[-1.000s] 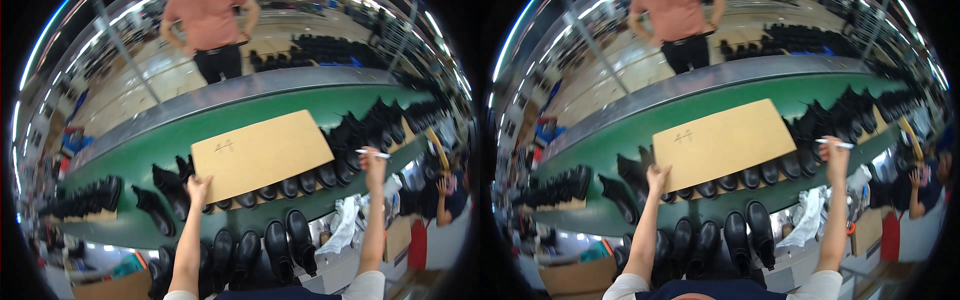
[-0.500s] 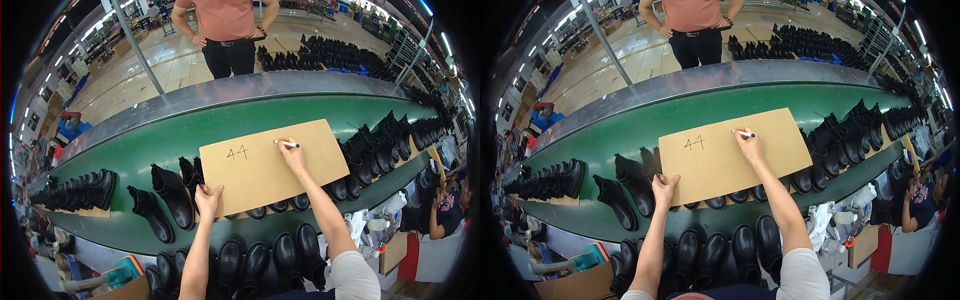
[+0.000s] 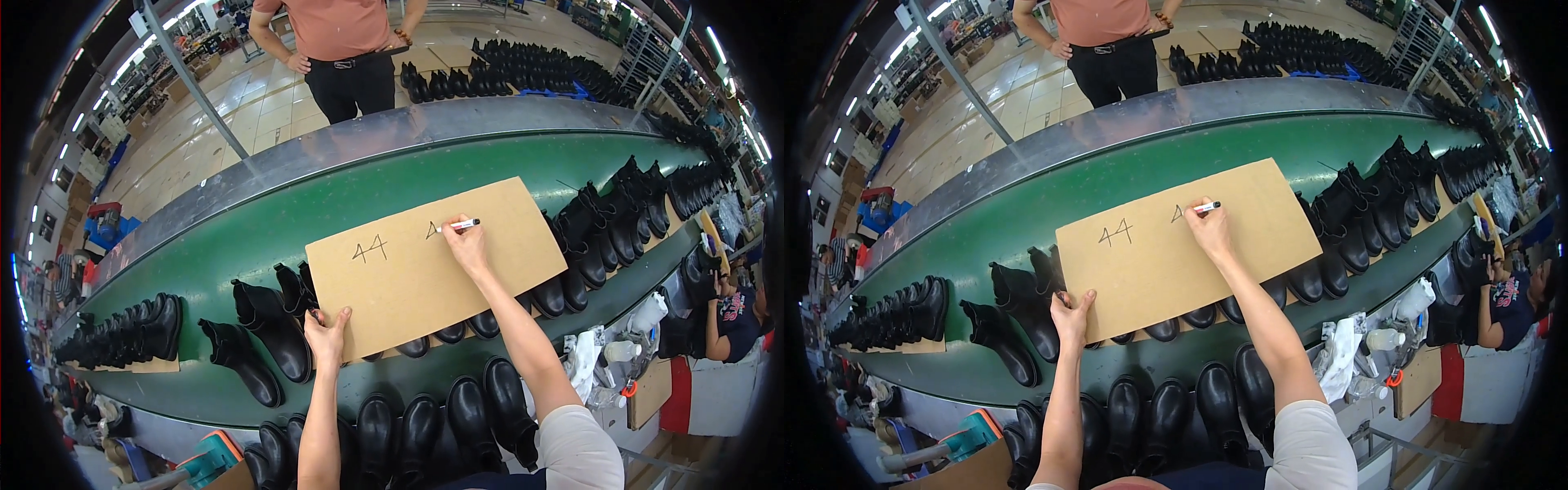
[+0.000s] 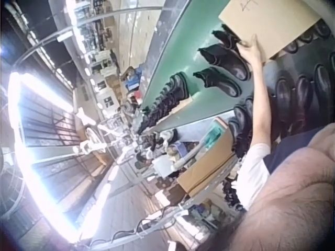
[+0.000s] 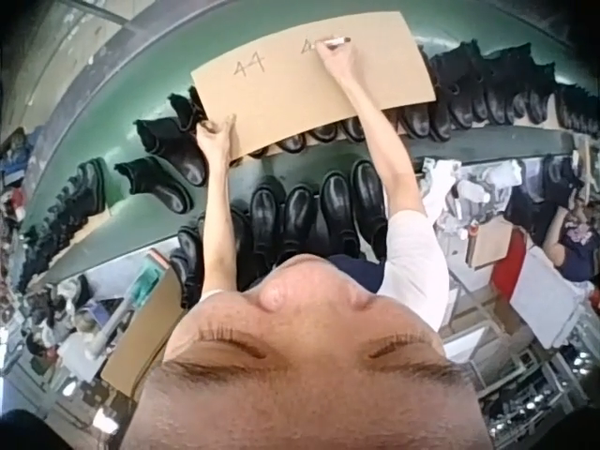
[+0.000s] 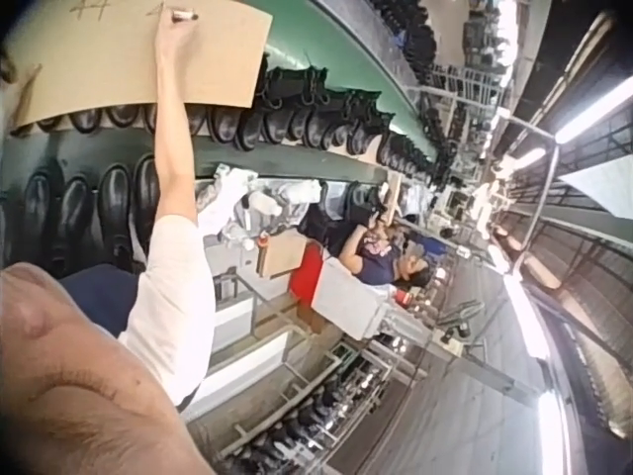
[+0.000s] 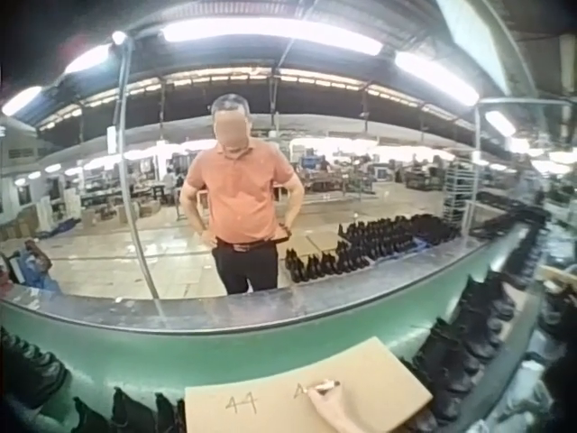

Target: Inspecting, cleaning, and marking shoes on a production line.

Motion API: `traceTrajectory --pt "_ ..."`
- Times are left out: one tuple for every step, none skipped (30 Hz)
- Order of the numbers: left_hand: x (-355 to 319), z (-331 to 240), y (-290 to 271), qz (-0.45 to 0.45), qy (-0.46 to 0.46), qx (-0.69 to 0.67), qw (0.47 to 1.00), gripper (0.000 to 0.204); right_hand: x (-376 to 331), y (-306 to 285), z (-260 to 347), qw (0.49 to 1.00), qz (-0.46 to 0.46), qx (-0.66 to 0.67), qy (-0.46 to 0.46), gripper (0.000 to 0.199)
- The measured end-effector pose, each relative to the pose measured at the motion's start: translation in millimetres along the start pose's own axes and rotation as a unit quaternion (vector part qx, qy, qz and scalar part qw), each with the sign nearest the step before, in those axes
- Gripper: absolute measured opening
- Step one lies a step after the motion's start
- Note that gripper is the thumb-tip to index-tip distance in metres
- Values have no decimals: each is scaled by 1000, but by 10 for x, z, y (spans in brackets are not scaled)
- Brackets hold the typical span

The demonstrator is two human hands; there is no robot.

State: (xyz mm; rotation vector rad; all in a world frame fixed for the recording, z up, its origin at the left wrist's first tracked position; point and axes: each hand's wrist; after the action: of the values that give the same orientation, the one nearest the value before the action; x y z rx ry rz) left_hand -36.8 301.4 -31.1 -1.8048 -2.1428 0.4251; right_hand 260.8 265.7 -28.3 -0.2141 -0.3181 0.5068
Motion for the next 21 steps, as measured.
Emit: traceTrajectory --pt "7 6 -9 0 1 2 1000 47 -22 -39 -38 999 0 -39 -18 16" --pt "17 19 -31 1 2 4 1000 47 -40 -54 -70 999 0 -37 -17 16" --pt "15 27 -21 4 2 4 1000 47 -44 -94 -98 999 -9 -38 -17 16" --pt "12 25 -8 5 4 3 1000 47 -38 -118 -115 999 -18 -38 -17 17" --pt "11 21 4 8 6 8 1000 47 26 -106 -140 999 -20 -37 -17 17" --pt "15 16 7 11 9 12 1000 47 127 -73 -147 999 -43 2 -19 17" --pt "16 55 23 13 13 13 1000 47 199 -61 -159 997 -65 41 -22 17" --pt "18 126 55 8 15 -8 1000 47 231 -76 -178 997 -69 42 -22 17" --pt "21 128 47 0 16 -27 1000 47 233 -65 -180 997 -64 33 -7 17" --pt "32 129 41 0 18 -24 1000 47 232 -58 -182 998 -59 24 7 17" --pt "39 129 39 2 15 -24 1000 46 219 -77 -190 998 -59 26 8 17" --pt "26 100 35 4 10 -25 1000 46 197 -128 -226 997 -70 21 17 17" --pt "14 79 30 1 9 -25 1000 46 173 -176 -259 996 -81 17 26 16" --pt "1 61 26 3 11 -17 1000 46 137 -210 -290 996 -78 17 26 16" --pt "-11 49 5 5 13 -9 1000 46 76 -242 -296 998 -51 17 25 16" --pt "-19 45 -7 2 11 -9 1000 46 46 -270 -295 999 -23 17 23 16" --pt "-26 45 -18 2 3 -4 1000 47 59 -316 -290 998 -54 -18 8 15" --pt "-4 33 -12 1 -2 -1 1000 47 109 -345 -270 999 -51 -14 3 15" --pt "0 64 -11 -3 0 2 1000 47 156 -369 -246 995 -99 -26 0 15" --pt "-9 80 -20 -11 22 -2 1000 48 190 -362 -221 989 -146 -38 -3 14" --pt "-21 87 -14 -8 26 19 999 49 169 -367 -167 992 -124 -22 -13 14"
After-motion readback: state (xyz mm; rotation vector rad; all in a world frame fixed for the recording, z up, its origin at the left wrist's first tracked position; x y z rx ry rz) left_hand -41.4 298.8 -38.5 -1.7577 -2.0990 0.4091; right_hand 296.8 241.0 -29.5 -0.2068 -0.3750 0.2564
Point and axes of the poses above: each hand's wrist, its own x-axis towards the middle knuckle, its own y-axis out of the palm, z = x × y, and after that the axes turned 10 degrees about -z, right-handed
